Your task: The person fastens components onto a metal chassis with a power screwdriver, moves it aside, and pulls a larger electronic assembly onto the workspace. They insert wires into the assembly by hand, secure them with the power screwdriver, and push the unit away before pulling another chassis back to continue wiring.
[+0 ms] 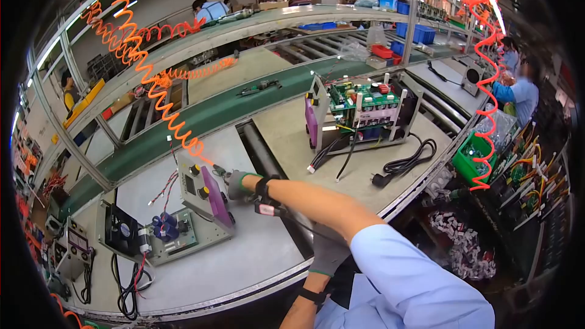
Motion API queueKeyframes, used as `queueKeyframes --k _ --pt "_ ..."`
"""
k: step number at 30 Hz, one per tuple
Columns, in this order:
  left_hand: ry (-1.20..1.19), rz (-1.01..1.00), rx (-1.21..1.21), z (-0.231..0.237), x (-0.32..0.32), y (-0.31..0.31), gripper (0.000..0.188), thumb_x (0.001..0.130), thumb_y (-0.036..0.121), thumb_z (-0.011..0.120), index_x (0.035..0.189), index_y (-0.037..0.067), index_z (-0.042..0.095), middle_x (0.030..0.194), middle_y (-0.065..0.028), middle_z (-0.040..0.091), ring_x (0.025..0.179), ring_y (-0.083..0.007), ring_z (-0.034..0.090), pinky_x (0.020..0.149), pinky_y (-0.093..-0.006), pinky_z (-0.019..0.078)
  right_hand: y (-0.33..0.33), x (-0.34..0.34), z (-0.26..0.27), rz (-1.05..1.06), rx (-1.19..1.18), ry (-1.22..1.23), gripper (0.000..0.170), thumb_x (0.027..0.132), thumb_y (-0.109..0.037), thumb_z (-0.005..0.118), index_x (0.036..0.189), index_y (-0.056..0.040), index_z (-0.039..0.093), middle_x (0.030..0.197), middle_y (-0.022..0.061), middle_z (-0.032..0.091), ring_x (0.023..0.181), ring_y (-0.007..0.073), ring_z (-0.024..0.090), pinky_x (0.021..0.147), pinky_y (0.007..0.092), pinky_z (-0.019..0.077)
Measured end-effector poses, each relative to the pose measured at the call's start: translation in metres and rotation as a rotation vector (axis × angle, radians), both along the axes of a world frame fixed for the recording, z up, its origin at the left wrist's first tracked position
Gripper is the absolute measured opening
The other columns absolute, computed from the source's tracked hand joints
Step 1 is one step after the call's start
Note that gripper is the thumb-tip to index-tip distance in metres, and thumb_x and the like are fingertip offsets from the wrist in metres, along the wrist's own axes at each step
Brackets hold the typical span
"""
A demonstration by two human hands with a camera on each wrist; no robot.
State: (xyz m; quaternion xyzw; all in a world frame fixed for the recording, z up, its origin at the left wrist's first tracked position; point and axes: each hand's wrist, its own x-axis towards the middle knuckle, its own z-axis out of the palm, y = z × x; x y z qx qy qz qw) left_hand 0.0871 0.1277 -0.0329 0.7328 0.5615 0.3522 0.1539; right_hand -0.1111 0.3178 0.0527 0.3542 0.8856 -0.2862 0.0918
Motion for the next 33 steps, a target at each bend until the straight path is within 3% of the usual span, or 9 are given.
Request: queueKeyframes --k 1,3,5,9,11,16,21,29,33 --pt "0.354 0.024 0.097 0.019 -0.002 0.0 0.074 0.084 0.058 0.07 0.131 0.003 0.057 0.129 -0.0188 0.062 0.117 -0.0355 0.057 0.1 -0.0498 0.0444 0.009 0.0 -0.002 0.149 0.005 -0.052 0.041 0.077 -0.014 0.069 0.115 0.0004 0.062 0.1 0.023 0.073 0.083 0.0342 0.073 0.069 0.0417 0.0597" --pt "0.144 0.102 0.227 0.034 -0.001 -0.005 0.084 0.069 0.059 0.083 0.124 -0.001 0.061 0.119 -0.0168 0.064 0.104 -0.0367 0.061 0.093 -0.0468 0.0494 -0.006 0.057 0.042 -0.098 -0.348 0.212 0.038 0.074 -0.018 0.07 0.105 0.0004 0.06 0.084 0.0148 0.067 0.07 0.0256 0.067 0.058 0.0379 0.0564" --pt "0.14 0.108 0.136 0.038 0.001 -0.008 0.082 0.064 0.046 0.088 0.124 -0.001 0.059 0.114 -0.0189 0.062 0.104 -0.0377 0.058 0.091 -0.0486 0.049 -0.022 0.101 0.071 -0.283 -0.338 0.498 0.023 0.07 -0.01 0.072 0.088 -0.0026 0.06 0.075 0.0105 0.064 0.057 0.0205 0.063 0.051 0.0344 0.0522" --pt "0.075 0.097 0.235 0.044 -0.002 -0.01 0.083 0.064 0.046 0.089 0.124 -0.002 0.058 0.119 -0.0198 0.062 0.108 -0.0383 0.058 0.094 -0.05 0.0486 -0.012 0.183 0.118 -0.171 -0.263 0.619 0.033 0.077 -0.012 0.076 0.102 -0.0016 0.056 0.079 0.0083 0.061 0.062 0.0167 0.063 0.053 0.0333 0.055" --pt "0.066 0.085 0.195 0.048 -0.001 -0.01 0.083 0.064 0.045 0.089 0.124 -0.002 0.058 0.121 -0.0203 0.062 0.109 -0.0387 0.058 0.096 -0.0505 0.0483 0.006 0.242 0.122 -0.169 -0.787 0.755 0.04 0.079 -0.014 0.075 0.11 -0.0003 0.055 0.085 0.0086 0.064 0.069 0.0175 0.066 0.059 0.0332 0.058" --pt "0.082 0.072 0.192 0.05 0.0 -0.007 0.081 0.065 0.046 0.089 0.122 -0.002 0.058 0.122 -0.0207 0.061 0.111 -0.0392 0.057 0.096 -0.05 0.0479 -0.043 0.353 0.143 -0.168 -0.873 1.048 0.086 0.075 -0.024 0.08 0.146 0.0041 0.041 0.125 0.0163 0.061 0.102 0.02 0.068 0.078 0.0346 0.0622" --pt "0.122 0.072 0.212 0.053 0.006 -0.002 0.082 0.065 0.049 0.089 0.122 -0.001 0.058 0.121 -0.021 0.06 0.111 -0.0403 0.057 0.096 -0.0502 0.0474 -0.053 0.395 0.079 -0.315 -1.06 0.663 0.042 0.08 -0.005 0.073 0.118 0.0043 0.056 0.1 0.0161 0.071 0.074 0.0208 0.072 0.062 0.0311 0.0594" --pt "0.151 0.101 0.166 0.053 0.01 0.001 0.081 0.064 0.047 0.09 0.122 -0.001 0.059 0.123 -0.0212 0.06 0.111 -0.0411 0.056 0.096 -0.051 0.0481 -0.053 0.424 0.132 -0.526 -0.183 0.965 0.043 0.079 -0.015 0.079 0.117 -0.0014 0.064 0.088 0.0029 0.066 0.069 0.0082 0.061 0.058 0.0261 0.0485" --pt "0.152 0.109 0.143 0.054 0.014 -0.002 0.083 0.063 0.044 0.092 0.124 -0.001 0.059 0.124 -0.0214 0.059 0.112 -0.0413 0.056 0.097 -0.0509 0.0486 -0.034 0.436 0.137 -0.567 -0.562 1.008 0.034 0.078 -0.006 0.075 0.11 -0.0004 0.064 0.095 0.0093 0.07 0.075 0.0136 0.069 0.067 0.0309 0.057"
